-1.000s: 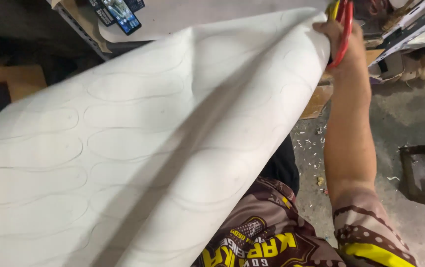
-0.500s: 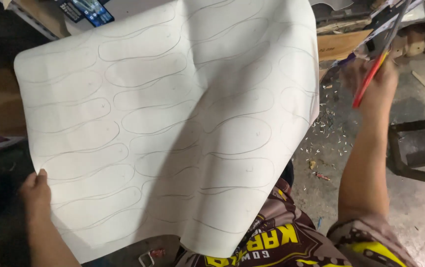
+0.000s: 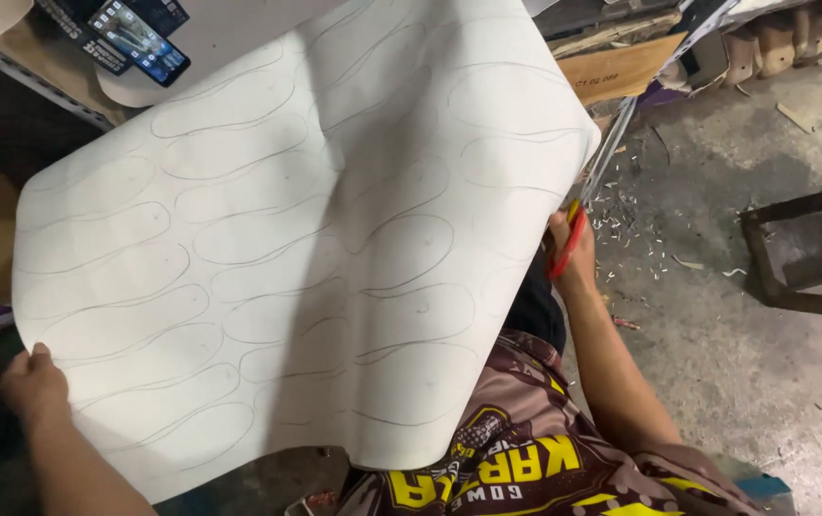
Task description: Cutting out shoe-shaped patterns from a large white sheet using scissors in a workshop.
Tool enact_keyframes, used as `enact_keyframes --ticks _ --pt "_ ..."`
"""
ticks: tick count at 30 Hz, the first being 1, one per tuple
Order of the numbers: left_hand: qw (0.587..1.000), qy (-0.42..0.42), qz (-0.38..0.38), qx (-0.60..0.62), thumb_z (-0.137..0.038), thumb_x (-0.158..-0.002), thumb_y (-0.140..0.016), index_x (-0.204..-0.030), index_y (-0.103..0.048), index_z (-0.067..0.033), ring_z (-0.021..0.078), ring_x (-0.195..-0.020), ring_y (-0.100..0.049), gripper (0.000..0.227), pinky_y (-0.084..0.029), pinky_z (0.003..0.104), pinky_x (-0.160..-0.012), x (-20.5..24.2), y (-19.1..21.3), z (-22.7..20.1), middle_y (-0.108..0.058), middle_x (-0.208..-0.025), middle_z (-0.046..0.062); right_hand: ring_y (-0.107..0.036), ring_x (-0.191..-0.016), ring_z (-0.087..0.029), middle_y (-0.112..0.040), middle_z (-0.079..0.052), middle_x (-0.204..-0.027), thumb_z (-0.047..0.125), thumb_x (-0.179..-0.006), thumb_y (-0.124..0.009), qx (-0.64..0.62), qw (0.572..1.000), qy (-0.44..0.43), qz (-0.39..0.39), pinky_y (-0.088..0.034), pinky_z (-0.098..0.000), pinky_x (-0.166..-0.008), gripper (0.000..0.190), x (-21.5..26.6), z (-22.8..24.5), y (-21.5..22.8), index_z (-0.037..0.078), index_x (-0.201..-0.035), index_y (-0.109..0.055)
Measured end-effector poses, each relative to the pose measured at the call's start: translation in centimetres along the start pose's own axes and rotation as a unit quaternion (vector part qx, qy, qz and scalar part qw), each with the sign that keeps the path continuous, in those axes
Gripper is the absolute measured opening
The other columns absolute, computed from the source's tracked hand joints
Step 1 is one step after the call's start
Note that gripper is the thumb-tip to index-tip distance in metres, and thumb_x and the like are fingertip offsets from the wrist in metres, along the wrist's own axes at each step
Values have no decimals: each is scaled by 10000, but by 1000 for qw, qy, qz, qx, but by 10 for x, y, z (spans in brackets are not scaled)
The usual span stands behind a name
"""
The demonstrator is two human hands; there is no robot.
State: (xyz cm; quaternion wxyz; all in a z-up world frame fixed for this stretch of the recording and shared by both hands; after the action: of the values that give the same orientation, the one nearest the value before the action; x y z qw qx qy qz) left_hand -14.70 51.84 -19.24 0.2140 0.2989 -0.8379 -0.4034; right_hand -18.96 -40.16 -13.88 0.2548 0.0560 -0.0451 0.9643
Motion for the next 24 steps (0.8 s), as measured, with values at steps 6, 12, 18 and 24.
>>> enact_keyframes --ticks 6,12,18,24 --pt "984 -153 -69 -52 -190 -1220 -615 -1123 -744 70 292 -908 -690 306 -508 438 -745 -28 -11 -20 -758 -1027 199 -589 -980 -218 -518 -27 -1027 187 -840 -811 -104 990 -77 -61 -574 -369 -975 433 -73 56 -14 102 -1121 -492" --pt "991 -46 -102 -74 -262 -1162 -562 -1157 -739 -37 367 -1002 -717 287 -569 465 -795 -12 -18 -50 -754 -1097 198 -485 -824 -103 -441 -20 -963 -94 -1023 -801 144 961 225 -66 -668 -264 -854 398 -173 134 30 108 -1080 -463" --pt "995 -55 -58 -62 -258 -1170 -560 -1204 -746 -2 365 -1006 -703 319 -533 467 -834 -48 -22 -24 -753 -1123 192 -506 -721 -154 -568 -30 -879 -185 -768 -522 435 870 189 -134 -476 -329 -565 376 -237 95 96 112 -998 -495" --pt "981 136 126 -60 -469 -1130 -593 -1474 -595 -101 428 -987 -618 504 -482 525 -792 15 8 0 -646 -1270 146 -629 -929 -365 -668 -207 -1043 41 -887 -594 519 852 -28 -62 -496 -482 -736 283 -191 57 133 12 -1168 -613"
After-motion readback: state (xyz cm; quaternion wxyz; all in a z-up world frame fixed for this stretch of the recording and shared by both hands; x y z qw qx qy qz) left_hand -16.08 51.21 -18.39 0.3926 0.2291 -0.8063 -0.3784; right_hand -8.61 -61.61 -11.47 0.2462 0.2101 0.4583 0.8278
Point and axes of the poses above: each hand's wrist, its own x-axis away from the middle knuckle, its own y-axis out of the back of the hand, z = x × y, the point moved 9 cm from there along -x, towards the middle knuckle
